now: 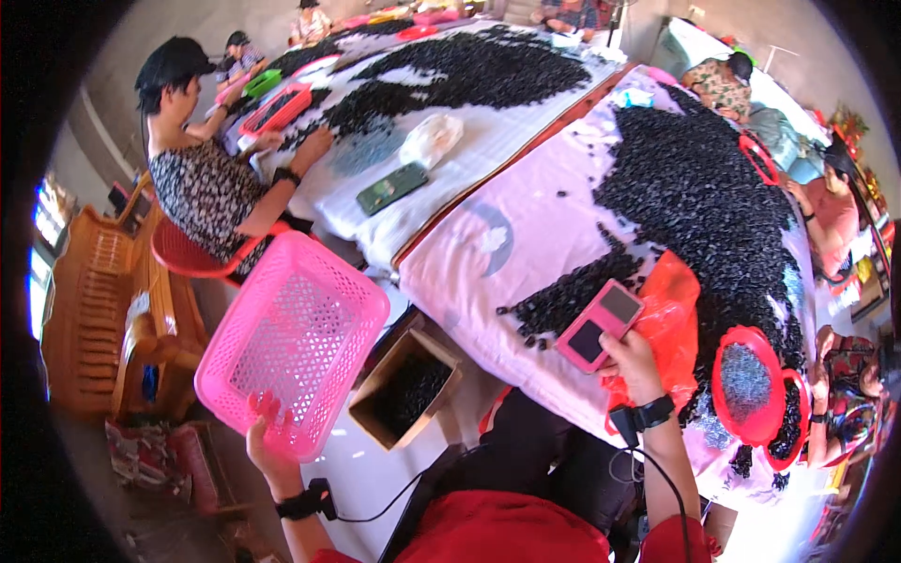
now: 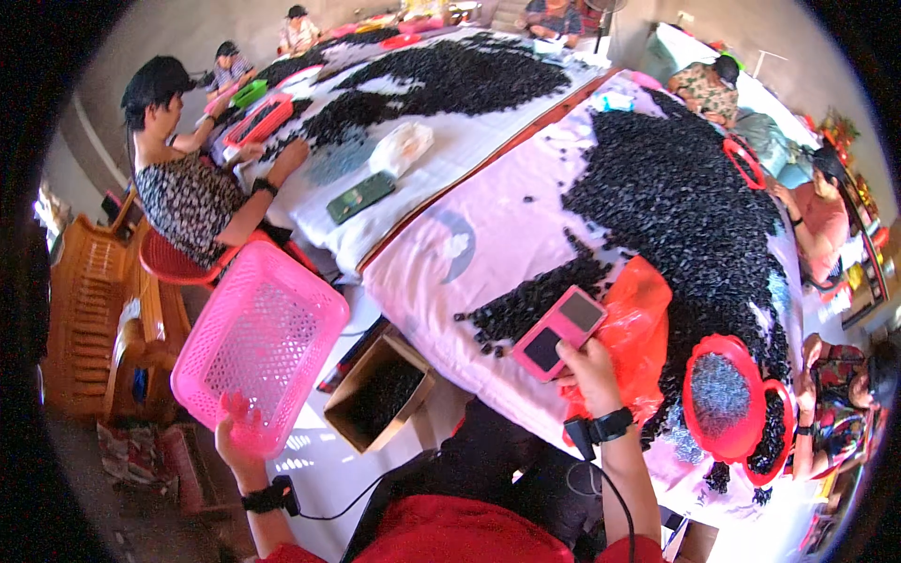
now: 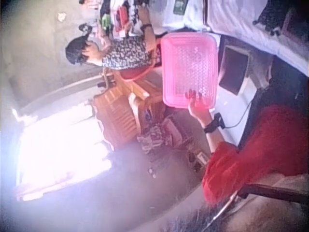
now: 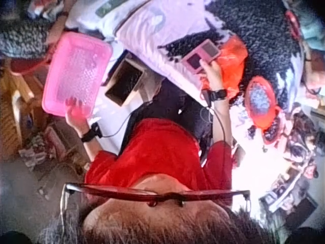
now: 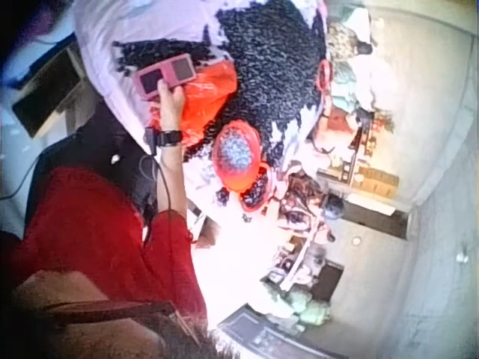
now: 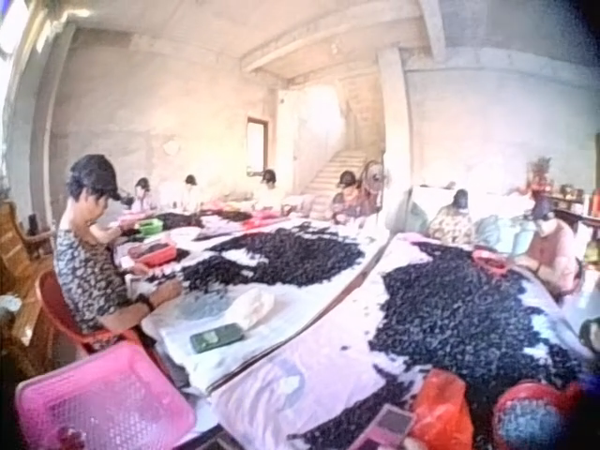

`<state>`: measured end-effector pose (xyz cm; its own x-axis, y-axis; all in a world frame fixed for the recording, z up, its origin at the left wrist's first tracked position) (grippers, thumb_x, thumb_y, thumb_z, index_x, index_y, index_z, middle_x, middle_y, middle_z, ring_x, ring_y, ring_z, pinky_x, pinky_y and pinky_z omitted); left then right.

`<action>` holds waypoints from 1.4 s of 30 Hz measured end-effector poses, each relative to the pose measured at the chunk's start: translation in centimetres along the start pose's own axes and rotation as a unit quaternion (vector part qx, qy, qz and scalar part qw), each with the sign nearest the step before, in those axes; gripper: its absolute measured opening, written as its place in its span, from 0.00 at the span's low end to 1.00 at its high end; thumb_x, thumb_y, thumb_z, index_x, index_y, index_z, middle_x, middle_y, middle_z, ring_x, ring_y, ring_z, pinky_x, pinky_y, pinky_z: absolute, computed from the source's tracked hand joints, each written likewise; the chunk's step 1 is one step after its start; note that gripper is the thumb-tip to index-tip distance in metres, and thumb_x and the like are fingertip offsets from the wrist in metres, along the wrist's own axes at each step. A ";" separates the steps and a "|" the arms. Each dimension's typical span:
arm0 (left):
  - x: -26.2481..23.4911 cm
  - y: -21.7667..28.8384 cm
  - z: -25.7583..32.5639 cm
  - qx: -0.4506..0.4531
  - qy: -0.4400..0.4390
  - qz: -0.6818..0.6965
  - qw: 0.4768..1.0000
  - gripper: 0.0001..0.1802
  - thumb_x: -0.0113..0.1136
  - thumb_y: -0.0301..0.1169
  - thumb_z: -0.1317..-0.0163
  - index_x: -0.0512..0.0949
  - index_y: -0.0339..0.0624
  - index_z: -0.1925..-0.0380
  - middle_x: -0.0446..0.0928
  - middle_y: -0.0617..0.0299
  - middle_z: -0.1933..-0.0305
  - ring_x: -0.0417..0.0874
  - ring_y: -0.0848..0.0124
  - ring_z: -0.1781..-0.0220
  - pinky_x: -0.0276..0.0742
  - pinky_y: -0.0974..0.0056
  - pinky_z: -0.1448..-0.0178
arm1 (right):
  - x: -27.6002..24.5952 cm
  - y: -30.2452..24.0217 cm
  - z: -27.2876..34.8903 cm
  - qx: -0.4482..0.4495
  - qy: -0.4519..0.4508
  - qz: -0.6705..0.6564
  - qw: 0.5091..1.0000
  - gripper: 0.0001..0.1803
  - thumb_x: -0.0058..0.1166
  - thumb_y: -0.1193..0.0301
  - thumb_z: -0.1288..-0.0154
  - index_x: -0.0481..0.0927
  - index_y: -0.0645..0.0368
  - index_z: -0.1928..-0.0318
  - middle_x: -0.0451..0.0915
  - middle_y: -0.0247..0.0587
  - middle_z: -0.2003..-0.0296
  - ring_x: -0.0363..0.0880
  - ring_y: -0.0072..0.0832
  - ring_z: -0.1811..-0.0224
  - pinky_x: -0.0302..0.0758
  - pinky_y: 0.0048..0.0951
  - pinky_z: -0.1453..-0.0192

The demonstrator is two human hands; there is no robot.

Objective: Sort and organize small black manufactured parts into containers and bags.

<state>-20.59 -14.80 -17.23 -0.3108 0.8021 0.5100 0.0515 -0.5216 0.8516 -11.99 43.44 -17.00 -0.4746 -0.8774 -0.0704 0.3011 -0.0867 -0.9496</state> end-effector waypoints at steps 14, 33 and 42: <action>28.6 -13.4 -3.3 -0.239 -0.211 0.022 0.948 0.19 0.59 0.44 0.35 0.74 0.42 0.53 0.77 0.57 0.58 0.81 0.54 0.53 0.79 0.50 0.53 | -0.5 0.3 0.8 -0.007 0.004 -0.074 0.997 0.20 0.60 0.61 0.32 0.76 0.63 0.48 0.80 0.39 0.61 0.83 0.25 0.67 0.82 0.25 0.71; 33.6 -22.1 -11.1 -0.096 -0.286 -0.200 0.932 0.39 0.46 0.60 0.30 0.57 0.48 0.28 0.65 0.51 0.33 0.83 0.53 0.53 0.85 0.54 0.56 | 0.0 0.0 0.3 -0.030 0.000 -0.064 0.997 0.20 0.59 0.61 0.32 0.72 0.65 0.51 0.78 0.38 0.64 0.79 0.22 0.73 0.78 0.24 0.75; 39.2 -22.5 -8.1 -0.136 -0.392 -0.268 0.869 0.27 0.43 0.51 0.26 0.64 0.66 0.29 0.72 0.60 0.40 0.84 0.67 0.61 0.81 0.66 0.61 | -0.7 2.9 0.4 -0.054 0.062 -0.060 0.995 0.19 0.57 0.61 0.30 0.72 0.67 0.55 0.78 0.41 0.67 0.82 0.25 0.72 0.80 0.28 0.73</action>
<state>-41.64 26.00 -17.41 0.5275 0.8472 0.0639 -0.1598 0.0250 0.9868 -10.52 43.60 -19.57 -0.6029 -0.7977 0.0153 0.1476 -0.1303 -0.9804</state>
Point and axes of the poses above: each hand's wrist, its own z-axis away from the middle knuckle, its own x-axis out of the palm, y = z × x, the point moved 1 cm from there along -z, towards the middle knuckle
